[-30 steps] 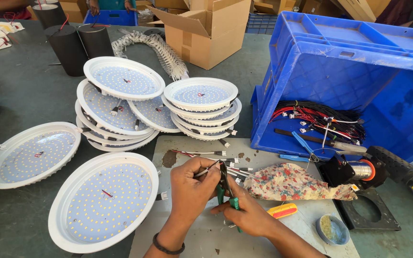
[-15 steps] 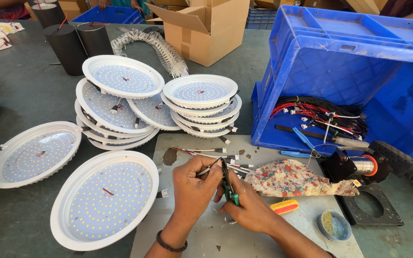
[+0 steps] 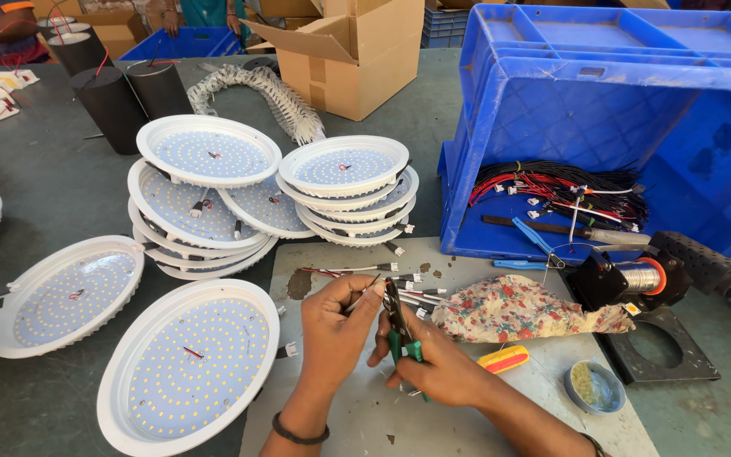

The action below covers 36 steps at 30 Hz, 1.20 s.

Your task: The person stacks round LED panel lights on a workbench, strips and arranges red and black wires with pliers, then solders wire ends onto the terminals of an LED panel board, dipping the wire in flux from a small container before soldering. They handle the panels one at a time, moving finished ones onto a stack.

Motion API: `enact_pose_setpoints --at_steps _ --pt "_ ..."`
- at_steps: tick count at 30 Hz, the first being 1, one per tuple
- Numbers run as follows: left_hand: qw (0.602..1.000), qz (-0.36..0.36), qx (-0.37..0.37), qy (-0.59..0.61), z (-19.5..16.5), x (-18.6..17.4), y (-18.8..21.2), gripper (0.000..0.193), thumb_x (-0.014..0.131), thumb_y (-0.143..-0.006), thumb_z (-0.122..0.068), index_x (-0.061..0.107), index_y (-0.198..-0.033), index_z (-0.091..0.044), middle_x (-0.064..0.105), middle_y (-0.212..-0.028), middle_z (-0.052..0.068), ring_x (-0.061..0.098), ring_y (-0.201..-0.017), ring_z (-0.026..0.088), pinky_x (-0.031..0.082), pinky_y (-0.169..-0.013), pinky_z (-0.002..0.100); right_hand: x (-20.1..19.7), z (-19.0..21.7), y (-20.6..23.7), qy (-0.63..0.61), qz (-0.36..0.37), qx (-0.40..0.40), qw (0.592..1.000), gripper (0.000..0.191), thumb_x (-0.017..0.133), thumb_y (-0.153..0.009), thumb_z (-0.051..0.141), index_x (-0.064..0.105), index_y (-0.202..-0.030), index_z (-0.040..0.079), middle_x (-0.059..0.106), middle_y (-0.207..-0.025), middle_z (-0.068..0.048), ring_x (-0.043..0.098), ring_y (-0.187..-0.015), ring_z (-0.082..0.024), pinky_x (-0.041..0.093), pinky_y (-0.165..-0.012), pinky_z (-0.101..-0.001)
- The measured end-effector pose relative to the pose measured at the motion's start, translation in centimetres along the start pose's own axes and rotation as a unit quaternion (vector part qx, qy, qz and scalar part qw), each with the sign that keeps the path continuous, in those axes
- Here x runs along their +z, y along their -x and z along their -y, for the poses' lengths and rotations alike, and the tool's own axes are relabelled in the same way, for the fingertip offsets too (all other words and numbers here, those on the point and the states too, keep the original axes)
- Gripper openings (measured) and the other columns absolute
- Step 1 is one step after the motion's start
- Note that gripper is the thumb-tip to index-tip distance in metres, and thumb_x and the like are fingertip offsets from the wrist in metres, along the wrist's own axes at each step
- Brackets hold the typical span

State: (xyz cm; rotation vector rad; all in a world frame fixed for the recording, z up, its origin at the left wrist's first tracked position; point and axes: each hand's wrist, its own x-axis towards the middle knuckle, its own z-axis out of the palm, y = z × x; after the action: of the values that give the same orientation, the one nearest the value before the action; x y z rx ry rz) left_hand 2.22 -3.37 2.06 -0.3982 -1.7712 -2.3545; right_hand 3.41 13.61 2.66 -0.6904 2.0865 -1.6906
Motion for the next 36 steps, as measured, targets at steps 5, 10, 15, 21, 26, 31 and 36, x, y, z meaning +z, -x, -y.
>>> enact_pose_setpoints --at_steps 5,10,15,21,26,31,36 --pt "0.999 -0.006 0.033 -0.016 1.0 -0.8 -0.6 0.019 0.067 -0.099 -0.01 0.075 -0.104 0.006 0.064 -0.068 -0.002 0.047 -0.058 0.0 0.035 -0.05 0.018 -0.2 -0.6 0.0 -0.057 0.035 -0.007 0.998 0.047 0.045 -0.078 -0.012 0.043 -0.121 0.005 0.058 -0.108 -0.01 0.071 -0.114 -0.024 0.069 -0.078 -0.0364" --pt "0.999 -0.011 0.04 0.002 1.5 -1.1 -0.7 0.02 0.068 -0.099 -0.01 0.075 -0.107 0.006 0.067 -0.077 -0.005 0.05 -0.065 -0.001 0.037 -0.057 0.019 -0.1 -0.8 0.1 -0.091 0.042 -0.01 0.995 0.048 0.045 -0.079 -0.012 0.043 -0.123 0.005 0.057 -0.11 -0.011 0.07 -0.116 -0.024 0.069 -0.08 -0.0374" --pt "0.993 -0.067 0.07 -0.071 0.8 -0.5 -0.4 0.016 0.072 -0.094 -0.006 0.076 -0.107 0.001 0.054 -0.062 -0.007 0.039 -0.054 -0.001 0.028 -0.047 0.021 -0.2 -0.7 0.0 -0.025 0.016 -0.014 0.999 0.056 0.048 -0.08 -0.01 0.043 -0.134 0.006 0.064 -0.118 -0.013 0.067 -0.116 -0.022 0.068 -0.086 -0.0372" --pt "0.966 -0.097 0.112 -0.21 -0.6 0.4 0.2 0.017 0.07 -0.09 -0.003 0.075 -0.105 0.0 0.064 -0.057 0.001 0.049 -0.051 0.0 0.039 -0.047 0.021 -0.4 -1.0 0.1 0.023 -0.009 0.049 0.998 0.084 0.053 -0.078 -0.006 0.031 -0.156 0.017 0.069 -0.129 -0.01 0.075 -0.104 -0.022 0.062 -0.084 -0.0344" --pt "0.942 -0.081 0.22 -0.238 -1.4 0.7 0.3 0.017 0.069 -0.089 -0.002 0.072 -0.105 0.003 0.076 -0.08 0.008 0.071 -0.07 0.008 0.055 -0.062 0.023 -0.7 -1.6 0.2 0.027 -0.019 0.065 0.997 0.087 0.055 -0.075 -0.006 0.032 -0.156 0.017 0.07 -0.126 -0.009 0.077 -0.096 -0.021 0.06 -0.083 -0.0329" --pt "0.938 -0.093 0.213 -0.257 -1.6 1.0 0.3 0.013 0.072 -0.09 -0.007 0.075 -0.099 0.001 0.076 -0.079 0.009 0.074 -0.068 0.013 0.056 -0.061 0.026 -0.8 -1.8 0.1 0.014 -0.002 0.026 1.0 0.089 0.057 -0.078 -0.005 0.028 -0.159 0.017 0.07 -0.129 -0.012 0.075 -0.096 -0.018 0.059 -0.083 -0.0322" --pt "0.904 -0.089 0.247 -0.336 -1.8 0.7 0.2 0.015 0.076 -0.084 -0.009 0.077 -0.096 -0.001 0.074 -0.077 0.011 0.069 -0.061 0.02 0.051 -0.055 0.031 -1.1 -1.6 0.2 -0.006 -0.002 0.039 0.999 0.087 0.054 -0.078 -0.006 0.027 -0.158 0.018 0.069 -0.131 -0.011 0.072 -0.089 -0.017 0.054 -0.071 -0.032"
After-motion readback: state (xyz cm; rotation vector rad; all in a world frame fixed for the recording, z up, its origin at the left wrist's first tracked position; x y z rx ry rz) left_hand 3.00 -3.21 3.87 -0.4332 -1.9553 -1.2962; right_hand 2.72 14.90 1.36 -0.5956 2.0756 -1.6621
